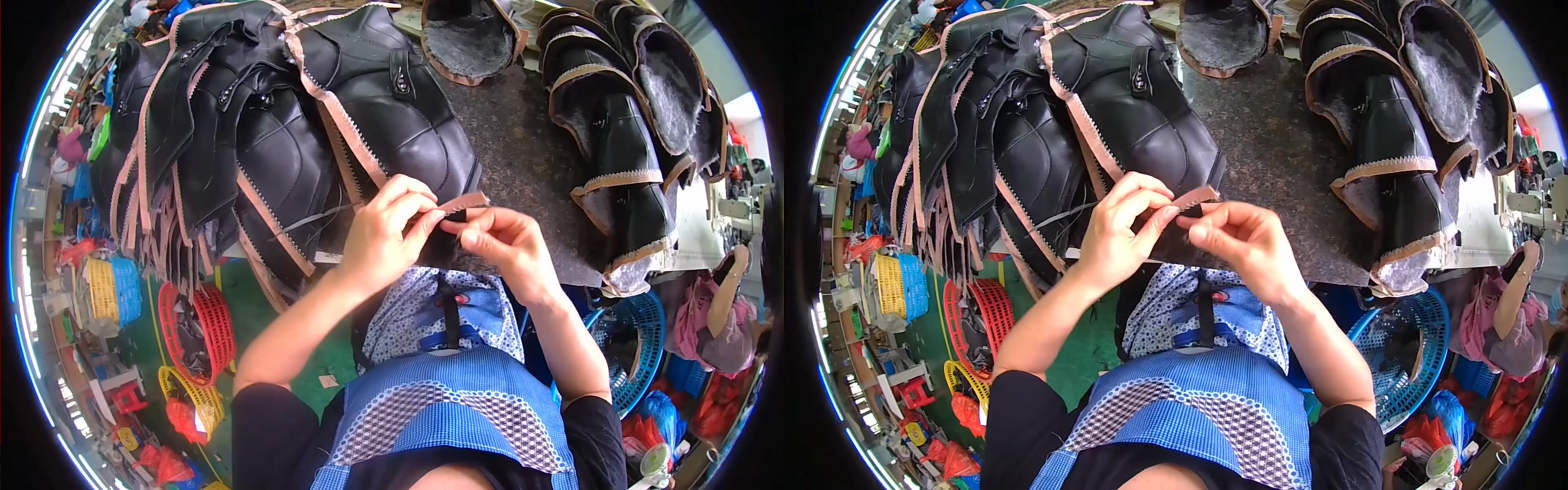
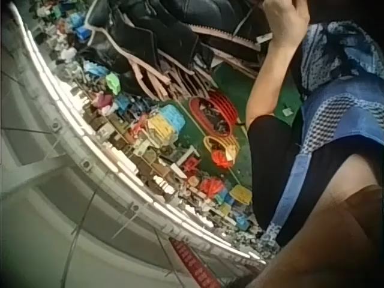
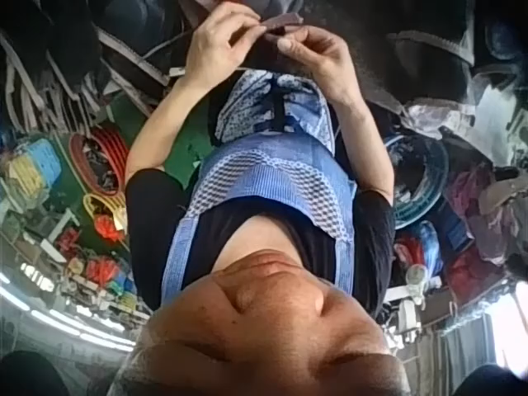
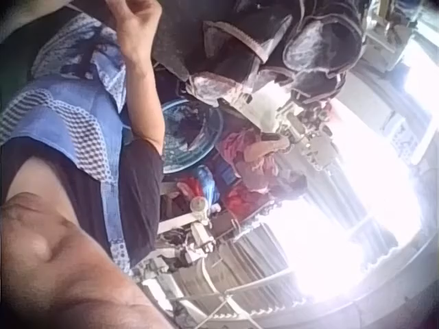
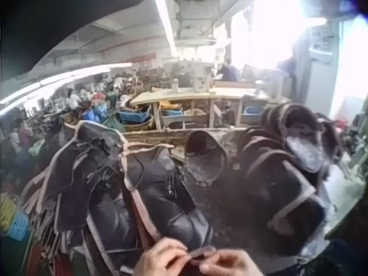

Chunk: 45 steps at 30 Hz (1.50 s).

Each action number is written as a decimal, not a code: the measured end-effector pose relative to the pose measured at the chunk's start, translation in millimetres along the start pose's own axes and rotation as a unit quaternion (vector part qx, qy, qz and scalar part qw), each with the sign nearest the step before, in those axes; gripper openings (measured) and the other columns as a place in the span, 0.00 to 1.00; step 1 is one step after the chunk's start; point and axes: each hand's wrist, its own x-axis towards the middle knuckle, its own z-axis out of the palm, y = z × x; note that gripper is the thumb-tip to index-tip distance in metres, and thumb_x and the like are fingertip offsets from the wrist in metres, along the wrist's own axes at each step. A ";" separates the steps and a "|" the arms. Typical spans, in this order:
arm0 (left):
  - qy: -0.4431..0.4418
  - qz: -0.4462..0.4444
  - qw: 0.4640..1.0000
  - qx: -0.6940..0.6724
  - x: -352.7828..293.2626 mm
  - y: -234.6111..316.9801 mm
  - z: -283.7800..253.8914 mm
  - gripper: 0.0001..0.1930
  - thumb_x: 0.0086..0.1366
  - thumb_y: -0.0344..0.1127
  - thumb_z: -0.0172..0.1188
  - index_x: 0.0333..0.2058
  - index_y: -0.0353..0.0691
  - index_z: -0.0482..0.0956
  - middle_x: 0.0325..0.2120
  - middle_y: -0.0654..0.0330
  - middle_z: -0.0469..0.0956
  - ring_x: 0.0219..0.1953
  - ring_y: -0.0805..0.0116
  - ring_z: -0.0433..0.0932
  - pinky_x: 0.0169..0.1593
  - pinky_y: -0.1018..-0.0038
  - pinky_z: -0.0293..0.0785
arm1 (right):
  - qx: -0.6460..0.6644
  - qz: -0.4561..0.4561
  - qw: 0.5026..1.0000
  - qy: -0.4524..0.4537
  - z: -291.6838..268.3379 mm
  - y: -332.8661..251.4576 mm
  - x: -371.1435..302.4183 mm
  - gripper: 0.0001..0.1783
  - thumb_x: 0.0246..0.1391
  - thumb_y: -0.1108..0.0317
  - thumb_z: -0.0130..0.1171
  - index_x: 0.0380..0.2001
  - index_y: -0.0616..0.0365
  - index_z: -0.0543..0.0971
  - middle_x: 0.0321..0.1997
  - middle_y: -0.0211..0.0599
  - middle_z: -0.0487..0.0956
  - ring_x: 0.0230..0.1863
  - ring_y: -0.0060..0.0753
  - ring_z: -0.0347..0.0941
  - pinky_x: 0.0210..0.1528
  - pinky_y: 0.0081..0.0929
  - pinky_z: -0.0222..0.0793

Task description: Assembling shoe upper parts by manually attaching linings and fasteners.

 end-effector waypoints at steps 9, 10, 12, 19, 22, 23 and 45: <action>-0.027 -0.276 0.873 -0.402 -24.5 43.4 0.9 0.12 0.69 0.35 0.59 0.41 0.29 0.80 0.30 0.55 0.83 0.29 0.70 0.83 0.35 0.77 0.80 | 0.019 -0.089 0.996 -0.006 10.9 -38.6 -0.8 0.05 0.54 0.75 0.66 0.34 0.65 0.81 0.50 0.48 0.80 0.48 0.31 0.79 0.52 0.28 0.74; -0.047 -0.289 0.847 -0.445 -16.1 42.8 -0.3 0.12 0.69 0.35 0.59 0.42 0.30 0.80 0.30 0.55 0.83 0.30 0.70 0.83 0.35 0.77 0.81 | 0.016 -0.094 0.995 -0.010 13.2 -42.0 -2.5 0.05 0.54 0.76 0.66 0.34 0.66 0.81 0.49 0.48 0.80 0.47 0.31 0.79 0.52 0.27 0.74; -0.072 -0.324 0.792 -0.513 -2.5 40.3 -0.3 0.11 0.70 0.35 0.58 0.43 0.33 0.81 0.31 0.56 0.83 0.31 0.70 0.84 0.36 0.78 0.82 | -0.021 -0.113 0.993 -0.016 12.8 -53.1 -7.1 0.05 0.54 0.77 0.65 0.34 0.67 0.82 0.51 0.47 0.78 0.44 0.29 0.79 0.51 0.26 0.75; -0.103 -0.229 0.786 -0.565 33.5 41.4 -4.4 0.07 0.66 0.30 0.61 0.40 0.34 0.83 0.34 0.57 0.84 0.34 0.71 0.83 0.43 0.76 0.81 | -0.195 -0.190 0.951 0.146 -2.0 -64.9 -44.9 0.06 0.60 0.79 0.58 0.40 0.70 0.78 0.35 0.40 0.82 0.37 0.27 0.82 0.39 0.20 0.79; -0.123 -0.216 0.796 -0.551 43.1 47.0 -2.0 0.08 0.65 0.29 0.62 0.41 0.35 0.83 0.34 0.60 0.83 0.36 0.73 0.81 0.44 0.77 0.80 | -0.229 -0.203 0.940 0.150 5.8 -60.2 -43.2 0.08 0.59 0.82 0.56 0.41 0.70 0.78 0.37 0.39 0.81 0.38 0.26 0.81 0.42 0.21 0.79; -0.126 -0.215 0.796 -0.552 44.7 49.5 -1.5 0.08 0.65 0.29 0.62 0.41 0.35 0.83 0.34 0.60 0.83 0.36 0.73 0.81 0.44 0.77 0.80 | -0.248 -0.218 0.931 0.155 6.2 -60.4 -40.5 0.08 0.58 0.84 0.56 0.41 0.70 0.78 0.37 0.38 0.81 0.38 0.25 0.81 0.42 0.21 0.78; -0.151 -0.201 0.871 -0.421 41.1 41.3 15.7 0.10 0.62 0.27 0.65 0.42 0.32 0.83 0.31 0.64 0.83 0.32 0.81 0.76 0.39 0.81 0.74 | -0.476 -0.293 0.809 0.183 6.9 -62.6 -15.9 0.08 0.49 0.84 0.61 0.34 0.68 0.75 0.41 0.40 0.78 0.36 0.23 0.75 0.38 0.18 0.69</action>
